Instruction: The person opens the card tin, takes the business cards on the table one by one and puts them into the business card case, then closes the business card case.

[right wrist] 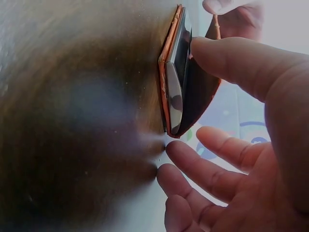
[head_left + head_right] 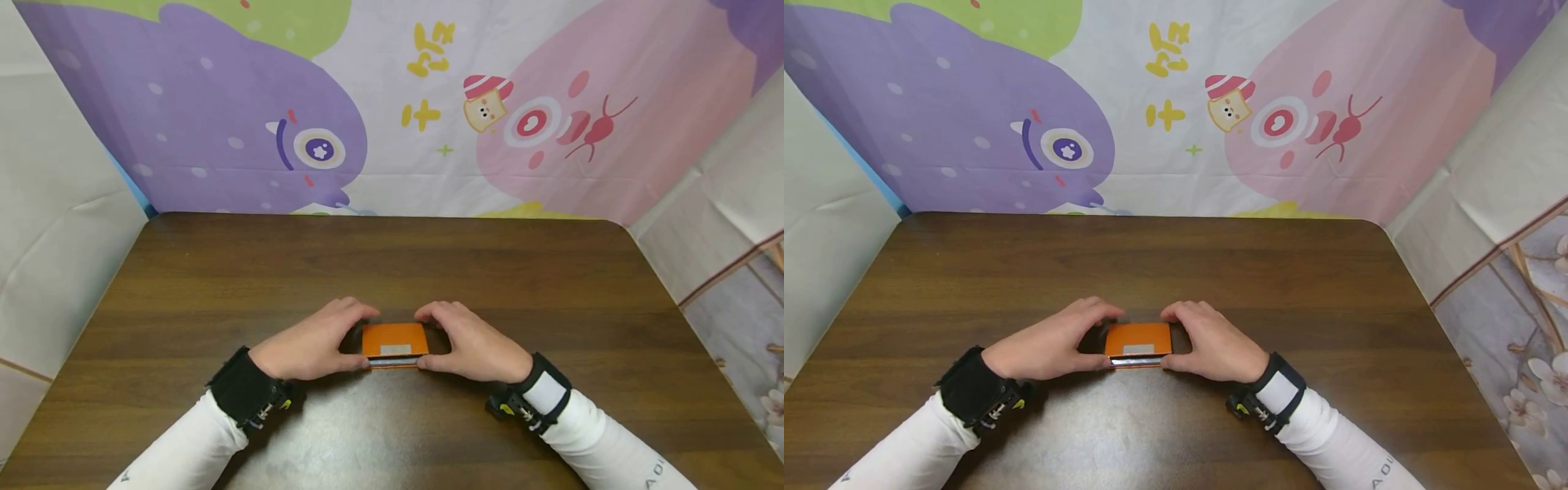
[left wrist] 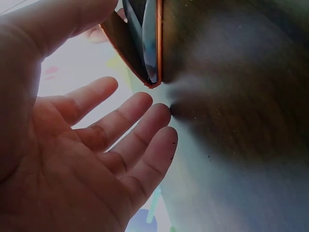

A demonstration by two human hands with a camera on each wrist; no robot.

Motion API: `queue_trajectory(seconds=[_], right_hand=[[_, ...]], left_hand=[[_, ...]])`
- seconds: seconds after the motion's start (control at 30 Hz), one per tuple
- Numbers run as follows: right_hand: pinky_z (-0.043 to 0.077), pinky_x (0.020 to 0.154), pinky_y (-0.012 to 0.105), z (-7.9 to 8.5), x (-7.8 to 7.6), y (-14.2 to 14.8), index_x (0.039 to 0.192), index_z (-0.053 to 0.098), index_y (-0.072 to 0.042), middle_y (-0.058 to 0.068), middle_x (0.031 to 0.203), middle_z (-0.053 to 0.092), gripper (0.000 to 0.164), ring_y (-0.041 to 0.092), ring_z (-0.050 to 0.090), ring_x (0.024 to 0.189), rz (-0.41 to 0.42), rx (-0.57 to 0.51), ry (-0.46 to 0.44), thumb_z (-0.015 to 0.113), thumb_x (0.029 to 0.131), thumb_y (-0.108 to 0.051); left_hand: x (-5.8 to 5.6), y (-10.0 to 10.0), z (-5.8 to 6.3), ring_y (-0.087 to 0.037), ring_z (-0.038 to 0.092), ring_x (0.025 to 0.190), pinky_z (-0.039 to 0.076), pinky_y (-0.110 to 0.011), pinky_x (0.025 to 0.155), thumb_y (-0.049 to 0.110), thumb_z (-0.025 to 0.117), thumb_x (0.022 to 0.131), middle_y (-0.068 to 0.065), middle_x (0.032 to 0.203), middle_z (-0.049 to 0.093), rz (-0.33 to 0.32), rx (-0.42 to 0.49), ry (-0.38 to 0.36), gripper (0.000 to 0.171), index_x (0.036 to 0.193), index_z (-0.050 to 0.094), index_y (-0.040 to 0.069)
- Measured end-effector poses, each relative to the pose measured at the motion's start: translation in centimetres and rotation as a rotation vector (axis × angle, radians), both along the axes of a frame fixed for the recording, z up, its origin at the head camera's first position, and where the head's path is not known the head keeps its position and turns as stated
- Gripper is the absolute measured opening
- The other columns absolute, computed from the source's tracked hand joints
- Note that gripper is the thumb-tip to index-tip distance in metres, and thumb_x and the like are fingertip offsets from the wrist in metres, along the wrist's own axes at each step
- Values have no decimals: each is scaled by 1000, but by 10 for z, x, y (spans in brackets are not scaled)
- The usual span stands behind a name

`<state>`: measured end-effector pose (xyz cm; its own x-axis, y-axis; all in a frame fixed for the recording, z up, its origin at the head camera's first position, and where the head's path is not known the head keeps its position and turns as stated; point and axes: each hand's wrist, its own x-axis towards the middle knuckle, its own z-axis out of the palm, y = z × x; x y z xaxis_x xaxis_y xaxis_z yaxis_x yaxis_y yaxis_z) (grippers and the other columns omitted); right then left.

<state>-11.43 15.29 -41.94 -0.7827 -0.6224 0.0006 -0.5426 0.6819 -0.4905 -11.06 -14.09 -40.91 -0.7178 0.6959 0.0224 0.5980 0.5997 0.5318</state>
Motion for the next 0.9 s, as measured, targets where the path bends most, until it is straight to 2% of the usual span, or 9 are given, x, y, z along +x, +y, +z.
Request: queue_trajectory(seconds=[0.2, 0.9], right_hand=[[43, 95, 31, -1, 1, 0, 135, 56, -18, -10, 127, 57, 67, 11, 49, 112, 6, 12, 11, 78, 80, -51], [41, 96, 32, -7, 3, -4, 128, 58, -17, -7, 122, 56, 64, 11, 47, 108, 31, 27, 117, 82, 76, -46]], left_hand=[[2, 2, -3, -13, 46, 111, 42, -32, 96, 41, 76, 85, 0, 130, 54, 2, -49, 34, 68, 142, 52, 13], [4, 6, -8, -14, 46, 107, 42, -34, 96, 40, 79, 82, 2, 125, 54, 4, -91, 121, 67, 139, 54, 14]])
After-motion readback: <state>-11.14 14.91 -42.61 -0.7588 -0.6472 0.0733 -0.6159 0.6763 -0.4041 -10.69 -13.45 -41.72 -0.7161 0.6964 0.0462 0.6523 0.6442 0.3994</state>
